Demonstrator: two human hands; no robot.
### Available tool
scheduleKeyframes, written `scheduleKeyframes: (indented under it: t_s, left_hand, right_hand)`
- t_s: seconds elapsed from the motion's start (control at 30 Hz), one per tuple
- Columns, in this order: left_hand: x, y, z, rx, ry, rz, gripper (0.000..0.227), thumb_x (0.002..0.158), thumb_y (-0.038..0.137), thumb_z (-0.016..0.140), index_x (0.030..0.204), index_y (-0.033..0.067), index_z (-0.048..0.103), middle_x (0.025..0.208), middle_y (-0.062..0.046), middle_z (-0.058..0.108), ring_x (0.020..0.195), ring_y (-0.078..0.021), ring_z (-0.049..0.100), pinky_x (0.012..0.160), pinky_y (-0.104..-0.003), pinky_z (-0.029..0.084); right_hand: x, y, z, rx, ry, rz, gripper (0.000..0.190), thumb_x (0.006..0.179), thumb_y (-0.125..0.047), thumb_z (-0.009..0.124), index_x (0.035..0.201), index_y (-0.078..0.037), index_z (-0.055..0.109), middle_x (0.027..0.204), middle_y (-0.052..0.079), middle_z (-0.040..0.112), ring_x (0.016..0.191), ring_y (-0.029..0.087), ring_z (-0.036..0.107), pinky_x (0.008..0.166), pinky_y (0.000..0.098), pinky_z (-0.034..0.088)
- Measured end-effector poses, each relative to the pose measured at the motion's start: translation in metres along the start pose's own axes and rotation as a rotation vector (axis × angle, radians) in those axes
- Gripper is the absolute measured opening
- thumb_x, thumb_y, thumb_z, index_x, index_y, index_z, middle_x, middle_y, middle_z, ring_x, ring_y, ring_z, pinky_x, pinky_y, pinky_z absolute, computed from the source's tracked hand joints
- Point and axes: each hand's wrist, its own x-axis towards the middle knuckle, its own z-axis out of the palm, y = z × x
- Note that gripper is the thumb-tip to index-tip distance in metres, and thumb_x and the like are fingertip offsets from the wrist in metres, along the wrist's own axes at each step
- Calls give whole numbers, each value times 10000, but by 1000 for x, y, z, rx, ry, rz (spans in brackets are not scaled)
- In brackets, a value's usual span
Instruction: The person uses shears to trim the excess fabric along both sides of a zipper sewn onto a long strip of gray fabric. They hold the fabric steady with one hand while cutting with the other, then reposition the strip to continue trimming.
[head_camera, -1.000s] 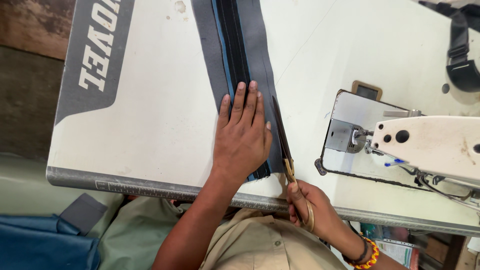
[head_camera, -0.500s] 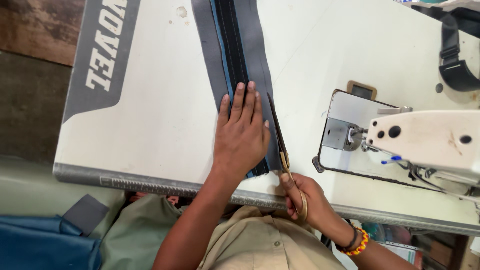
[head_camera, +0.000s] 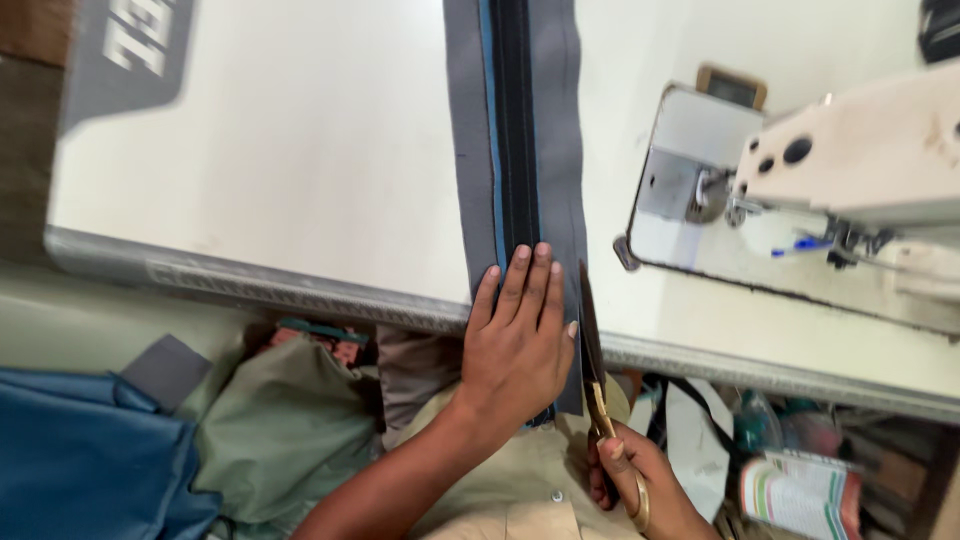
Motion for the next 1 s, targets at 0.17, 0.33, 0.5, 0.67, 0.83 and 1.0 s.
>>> scheduleKeyframes:
  t_s: [0.17, 0.33, 0.5, 0.67, 0.83, 1.0]
  left_hand:
    - [19, -24, 16, 62, -194, 84, 447, 1156, 128, 460, 1577, 8, 547, 1572, -220, 480, 1382, -344, 418, 1096, -474, 324]
    - [32, -31, 15, 221, 18, 87, 578, 1040, 387, 536, 1481, 17, 592, 1667, -145, 365, 1560, -376, 199, 1236, -594, 125]
    - [36, -23, 5, 246, -20, 67, 581, 1066, 401, 528, 1514, 32, 567, 1702, -110, 325, 1597, -351, 119, 1277, -608, 45]
    - [38, -23, 2, 182, -33, 41, 592, 1052, 401, 535, 1509, 27, 567, 1692, -105, 334, 1594, -338, 131, 1278, -606, 54]
    - [37, -25, 3, 170, -54, 33, 585, 1043, 376, 539, 1508, 21, 567, 1688, -109, 343, 1592, -336, 135, 1274, -604, 62]
    - [39, -25, 1, 172, -49, 34, 584, 1037, 361, 536, 1516, 28, 569, 1681, -109, 355, 1595, -327, 152, 1275, -601, 67]
  right_hand:
    - [-3, 26, 1, 71, 36, -23, 507, 952, -514, 481, 905, -19, 581, 660, 59, 554, 556, 138, 543, 484, 290, 442]
    - [-6, 16, 13, 23, 33, -118, 490, 983, -490, 483, 851, -26, 572, 672, 51, 577, 579, 122, 572, 515, 269, 484]
    - [-4, 0, 17, -34, 86, -96, 512, 981, -499, 478, 801, -28, 568, 638, 61, 589, 543, 125, 572, 490, 274, 474]
    - [-9, -12, 18, -250, 138, -88, 541, 943, -548, 493, 783, -39, 578, 627, 42, 628, 542, 107, 610, 500, 267, 497]
    - [-20, -16, 19, -313, 187, 40, 542, 912, -561, 517, 790, -42, 609, 580, 46, 607, 498, 114, 588, 475, 284, 486]
    - [-14, -26, 24, -319, 194, -22, 538, 941, -548, 493, 777, -43, 581, 569, 26, 595, 488, 101, 574, 463, 275, 476]
